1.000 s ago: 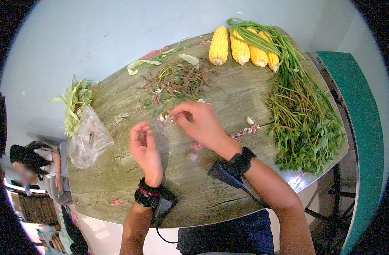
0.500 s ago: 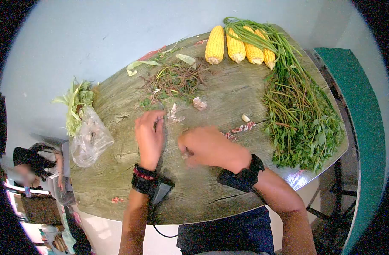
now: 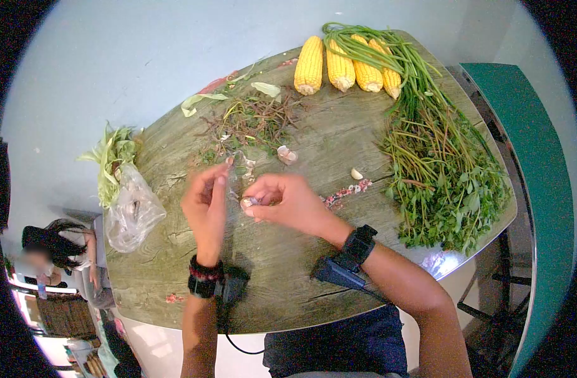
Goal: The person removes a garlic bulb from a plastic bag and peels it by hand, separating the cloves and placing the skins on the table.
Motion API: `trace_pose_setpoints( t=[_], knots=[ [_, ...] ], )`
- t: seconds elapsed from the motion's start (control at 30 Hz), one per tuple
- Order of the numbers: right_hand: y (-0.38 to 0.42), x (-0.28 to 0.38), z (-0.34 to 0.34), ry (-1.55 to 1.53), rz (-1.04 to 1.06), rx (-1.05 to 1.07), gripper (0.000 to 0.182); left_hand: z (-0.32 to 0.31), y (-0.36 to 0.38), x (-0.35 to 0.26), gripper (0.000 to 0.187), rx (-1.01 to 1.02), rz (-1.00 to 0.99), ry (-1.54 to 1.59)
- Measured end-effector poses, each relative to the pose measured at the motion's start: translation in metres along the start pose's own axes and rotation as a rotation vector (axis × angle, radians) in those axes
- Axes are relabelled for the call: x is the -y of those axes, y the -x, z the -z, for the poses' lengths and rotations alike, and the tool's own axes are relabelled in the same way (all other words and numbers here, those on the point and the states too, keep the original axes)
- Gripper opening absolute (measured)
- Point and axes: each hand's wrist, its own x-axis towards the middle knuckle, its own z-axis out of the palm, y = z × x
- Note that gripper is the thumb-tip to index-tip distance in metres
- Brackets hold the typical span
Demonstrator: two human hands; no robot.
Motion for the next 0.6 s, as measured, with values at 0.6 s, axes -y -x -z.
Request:
trace_pose_setpoints(
  t=[0.6],
  knots=[
    [-0.003,-0.001,0.005,0.383,0.277,-0.154,0.02,-0.007,0.036,0.006,0.022,0.165,0.111,0.282]
  ],
)
